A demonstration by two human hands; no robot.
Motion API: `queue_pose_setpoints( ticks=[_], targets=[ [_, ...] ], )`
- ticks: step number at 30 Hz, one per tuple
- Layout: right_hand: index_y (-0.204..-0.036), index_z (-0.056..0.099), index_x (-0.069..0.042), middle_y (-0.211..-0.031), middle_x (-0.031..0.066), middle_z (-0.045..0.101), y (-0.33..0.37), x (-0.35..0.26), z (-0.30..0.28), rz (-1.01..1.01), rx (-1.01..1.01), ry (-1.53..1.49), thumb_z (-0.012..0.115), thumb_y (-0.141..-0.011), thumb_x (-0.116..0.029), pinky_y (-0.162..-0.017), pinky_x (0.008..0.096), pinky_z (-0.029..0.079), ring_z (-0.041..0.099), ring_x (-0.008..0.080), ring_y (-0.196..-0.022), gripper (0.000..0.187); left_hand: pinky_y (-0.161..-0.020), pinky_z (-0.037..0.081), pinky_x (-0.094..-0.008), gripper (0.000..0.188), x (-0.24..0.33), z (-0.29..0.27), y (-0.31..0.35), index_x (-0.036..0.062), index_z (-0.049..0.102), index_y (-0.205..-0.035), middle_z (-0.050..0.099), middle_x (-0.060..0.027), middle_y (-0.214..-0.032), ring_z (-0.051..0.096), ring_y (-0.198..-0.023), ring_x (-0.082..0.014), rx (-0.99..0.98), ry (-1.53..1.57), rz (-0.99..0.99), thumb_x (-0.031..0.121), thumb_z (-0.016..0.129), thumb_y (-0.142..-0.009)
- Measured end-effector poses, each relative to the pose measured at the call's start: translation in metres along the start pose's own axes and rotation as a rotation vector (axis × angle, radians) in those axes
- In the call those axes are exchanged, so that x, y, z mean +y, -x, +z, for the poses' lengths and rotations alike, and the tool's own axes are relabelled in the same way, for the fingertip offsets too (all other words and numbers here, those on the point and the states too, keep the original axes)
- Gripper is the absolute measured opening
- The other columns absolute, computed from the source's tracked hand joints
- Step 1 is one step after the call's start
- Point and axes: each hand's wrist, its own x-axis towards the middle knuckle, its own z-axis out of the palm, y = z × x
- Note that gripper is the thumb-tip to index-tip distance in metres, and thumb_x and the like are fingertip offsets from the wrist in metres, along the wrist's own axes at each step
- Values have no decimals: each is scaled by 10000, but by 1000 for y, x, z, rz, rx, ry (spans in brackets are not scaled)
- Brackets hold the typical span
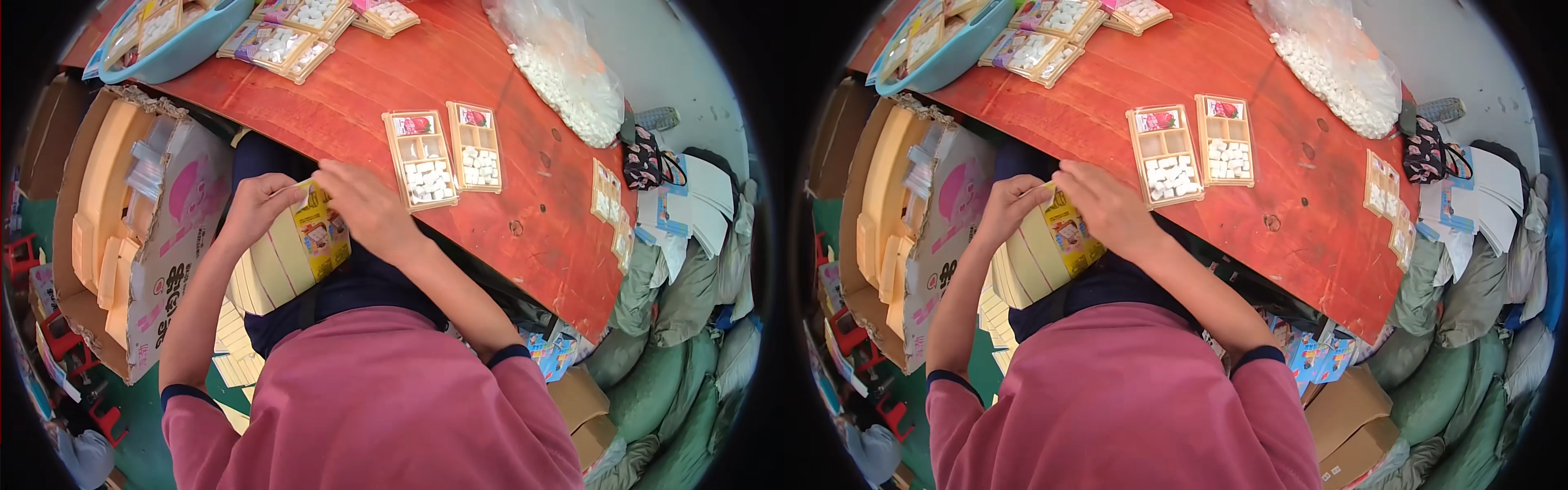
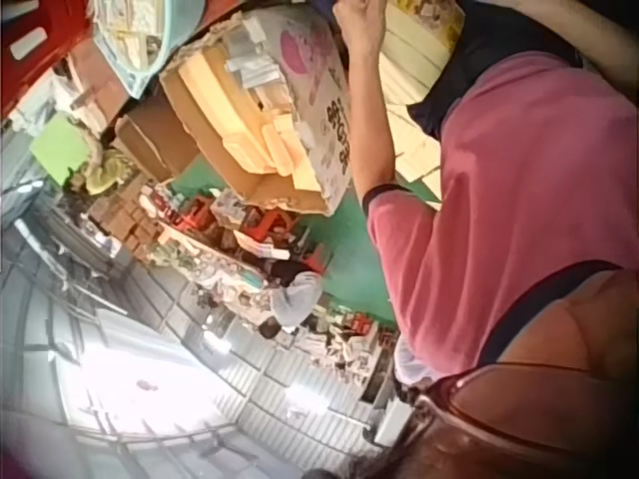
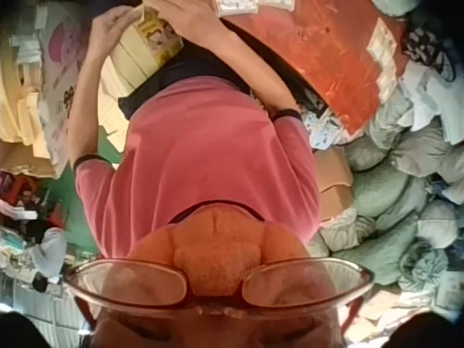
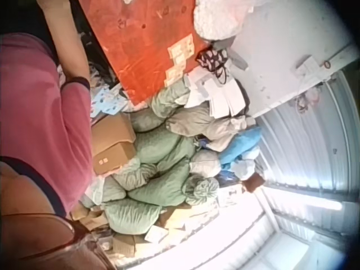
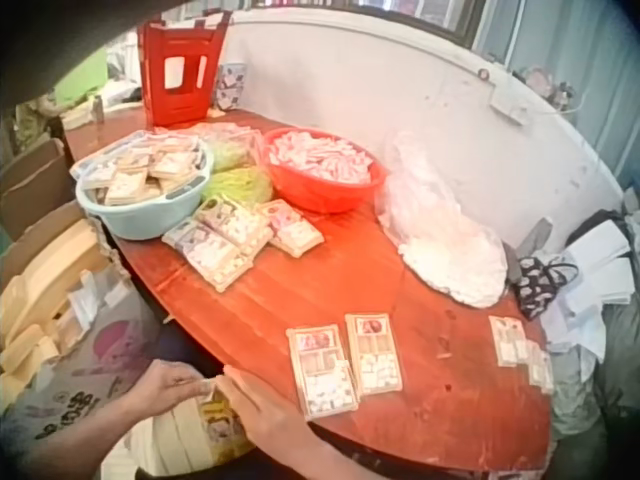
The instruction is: Packaging small white cubes into plastic bags and sealing them with colorful paper labels.
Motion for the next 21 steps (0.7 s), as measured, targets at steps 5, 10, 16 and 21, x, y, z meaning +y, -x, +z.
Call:
queue_pose_setpoints(
  ticks=[5, 10, 16, 21],
  targets=[
    [-1021, 609, -39, -1109, 111, 607, -5, 3, 35, -107, 151, 45, 676, -716, -45, -789, 332, 528, 618, 266, -967, 313, -609, 438, -184, 203, 9, -11, 9, -1, 656, -891, 620, 21, -767, 541, -690, -25, -57, 405, -254, 200, 656, -863],
    [-888, 635, -50, -1023, 95, 637, -14, -5, 45, -47, 236, -3, 694, -704, -71, -720, 321, 539, 639, 250, -878, 195, -605, 437, -184, 204, 6, -12, 9, 7, 657, -885, 620, 21, -763, 543, -689, -28, -74, 446, -276, 210, 654, -865],
    [-839, 610, -53, -1007, 97, 635, -13, 2, 35, -124, 212, 7, 691, -695, -96, -708, 321, 529, 630, 247, -887, 170, -597, 439, -196, 225, 2, -15, 7, 15, 656, -874, 631, 4, -761, 559, -676, -50, -134, 507, -335, 239, 631, -878],
    [-795, 583, -32, -975, 128, 636, 16, -19, -20, -225, 7, -2, 676, -685, -116, -746, 376, 502, 623, 272, -894, 167, -564, 474, -324, 141, -16, -7, 1, 77, 640, -845, 603, -131, -755, 618, -658, -272, 232, -607, 214, 213, 632, -810]
  ],
)
